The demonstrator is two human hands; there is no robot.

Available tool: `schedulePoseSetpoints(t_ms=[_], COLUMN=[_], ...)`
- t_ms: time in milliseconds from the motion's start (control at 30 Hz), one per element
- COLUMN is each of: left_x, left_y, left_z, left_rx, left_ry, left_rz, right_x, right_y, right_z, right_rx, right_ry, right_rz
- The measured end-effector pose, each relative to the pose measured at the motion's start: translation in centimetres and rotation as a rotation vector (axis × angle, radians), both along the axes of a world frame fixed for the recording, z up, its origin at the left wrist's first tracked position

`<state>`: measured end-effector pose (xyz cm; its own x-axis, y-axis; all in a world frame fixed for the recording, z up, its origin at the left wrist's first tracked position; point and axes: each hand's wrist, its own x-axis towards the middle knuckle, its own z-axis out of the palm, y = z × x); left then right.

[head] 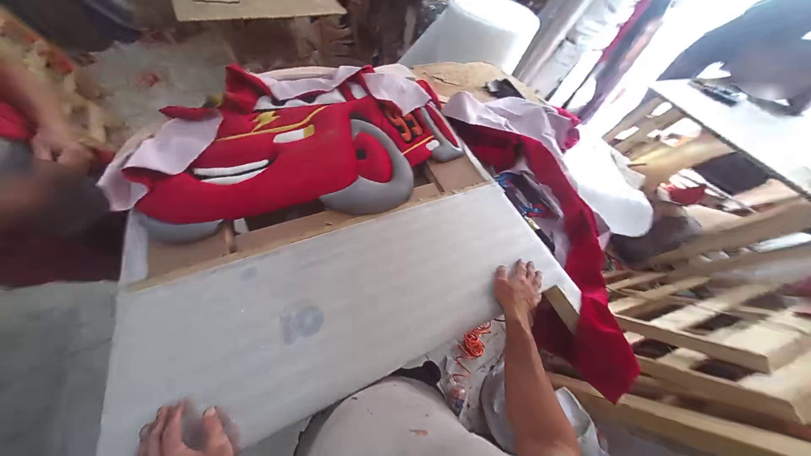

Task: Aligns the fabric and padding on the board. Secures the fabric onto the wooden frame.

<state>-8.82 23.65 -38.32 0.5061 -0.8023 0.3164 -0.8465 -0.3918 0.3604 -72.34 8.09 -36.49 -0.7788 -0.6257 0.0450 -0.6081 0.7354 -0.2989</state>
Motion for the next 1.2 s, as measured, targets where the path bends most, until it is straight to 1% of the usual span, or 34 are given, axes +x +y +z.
schedulePoseSetpoints(t_ms=[67, 133, 233, 300, 400, 500, 667, 767, 833, 900, 1000, 1100, 1200], left_x=[-0.1, -0.1, -0.1, 0.0, -0.1, -0.1, -0.4, -0.7, 0.4, 2.5, 5.4, 6.5, 6.1], left_y=[0.3, 0.2, 0.0, -0.1, -0.1, -0.2, -0.2, -1.2, -2.8, -5.5, -11.3, -16.8, -19.6], left_z=[0.0, -0.3, 0.0, -0.2, -0.5, -0.6, -0.4, 1.1, 2.8, 4.4, 6.2, 5.6, 3.2], left_rx=[-0.031, -0.076, -0.054, -0.037, -0.035, -0.053, -0.018, 0.038, 0.100, 0.139, 0.187, 0.163, 0.141], left_ry=[0.006, -0.005, 0.002, 0.016, 0.023, 0.019, 0.041, 0.104, 0.194, 0.305, 0.491, 0.589, 0.501], left_rz=[-0.030, 0.000, 0.056, 0.077, 0.091, 0.100, 0.120, 0.114, 0.057, -0.044, -0.224, -0.417, -0.536], right_x=[0.1, 0.1, -0.2, 0.0, 1.6, 4.8, 12.1, 16.4, 19.3, 22.0, 25.6, 28.7, 31.4], right_y=[0.2, 0.4, 0.7, 1.0, 1.5, 1.9, 0.8, -1.0, -2.3, -3.2, -3.3, -2.1, -0.1], right_z=[0.0, -0.2, -0.6, -0.6, -0.6, -0.4, -0.2, -0.4, -0.3, -0.6, -0.8, -0.8, -0.6], right_rx=[0.003, -0.015, -0.044, -0.020, 0.038, 0.052, -0.025, -0.039, -0.027, -0.029, -0.018, -0.003, 0.025], right_ry=[0.033, 0.054, 0.056, 0.046, 0.090, 0.101, 0.085, 0.081, 0.078, 0.098, 0.143, 0.168, 0.194], right_rz=[0.032, 0.072, 0.129, 0.139, 0.179, 0.312, 0.672, 0.852, 0.932, 0.964, 0.882, 0.789, 0.776])
